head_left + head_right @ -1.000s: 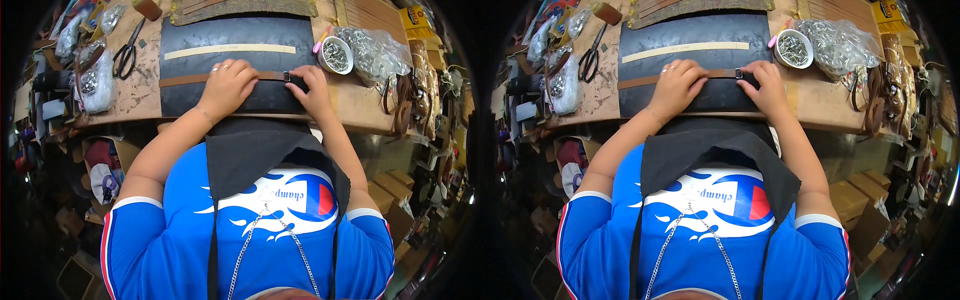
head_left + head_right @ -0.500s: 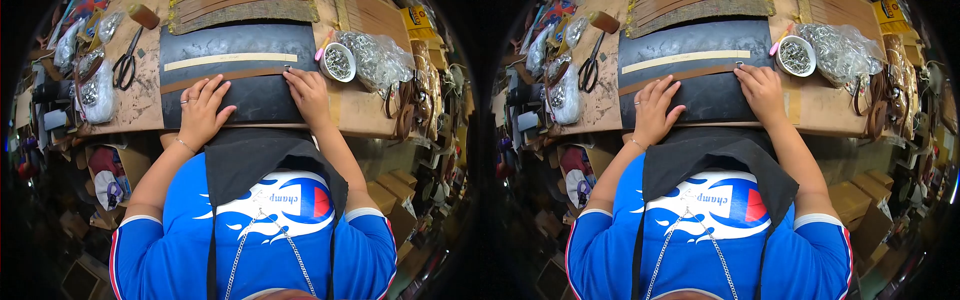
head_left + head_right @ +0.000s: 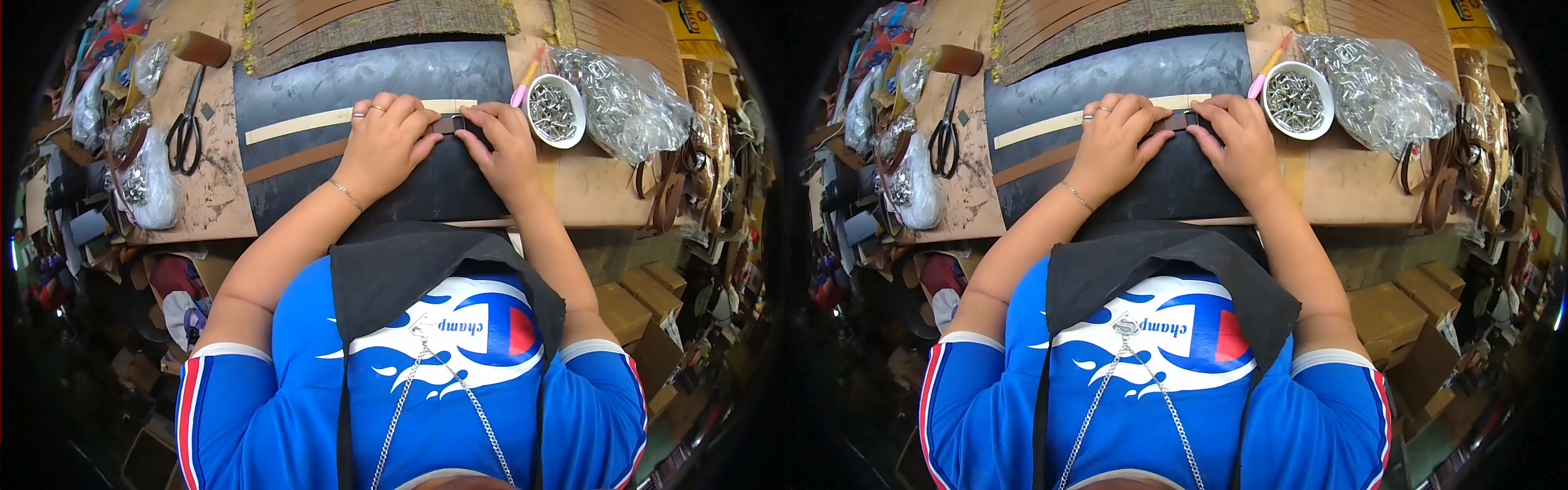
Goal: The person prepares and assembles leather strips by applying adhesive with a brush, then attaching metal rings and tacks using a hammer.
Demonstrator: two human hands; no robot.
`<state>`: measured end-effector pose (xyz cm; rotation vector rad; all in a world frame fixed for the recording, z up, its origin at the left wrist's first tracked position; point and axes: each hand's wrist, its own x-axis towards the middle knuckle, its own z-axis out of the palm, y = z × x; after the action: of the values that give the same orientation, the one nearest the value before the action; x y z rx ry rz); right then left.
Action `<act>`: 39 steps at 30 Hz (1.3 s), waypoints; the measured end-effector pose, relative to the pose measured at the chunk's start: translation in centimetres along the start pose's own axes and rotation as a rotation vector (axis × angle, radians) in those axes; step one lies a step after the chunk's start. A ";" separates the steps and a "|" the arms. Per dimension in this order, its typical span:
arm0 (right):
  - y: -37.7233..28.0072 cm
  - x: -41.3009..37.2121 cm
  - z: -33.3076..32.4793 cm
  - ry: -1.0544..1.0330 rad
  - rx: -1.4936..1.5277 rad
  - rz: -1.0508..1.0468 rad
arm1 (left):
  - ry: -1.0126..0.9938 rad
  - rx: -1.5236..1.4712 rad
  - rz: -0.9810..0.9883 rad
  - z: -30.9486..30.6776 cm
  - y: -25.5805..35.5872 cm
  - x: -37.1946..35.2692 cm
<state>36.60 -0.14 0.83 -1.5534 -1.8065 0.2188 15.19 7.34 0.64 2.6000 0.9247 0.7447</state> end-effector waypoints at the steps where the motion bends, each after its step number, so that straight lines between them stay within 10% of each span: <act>1: 0.1 0.0 0.1 0.000 0.002 0.004 | -0.011 -0.006 0.003 -0.1 -0.1 0.1; 39: 0.2 0.5 -0.1 -0.037 0.038 0.074 | -0.092 -0.103 -0.033 -0.4 -0.3 1.9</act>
<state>36.79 0.35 0.98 -1.6003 -1.7649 0.3168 16.03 8.82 1.56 2.5003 0.8769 0.6410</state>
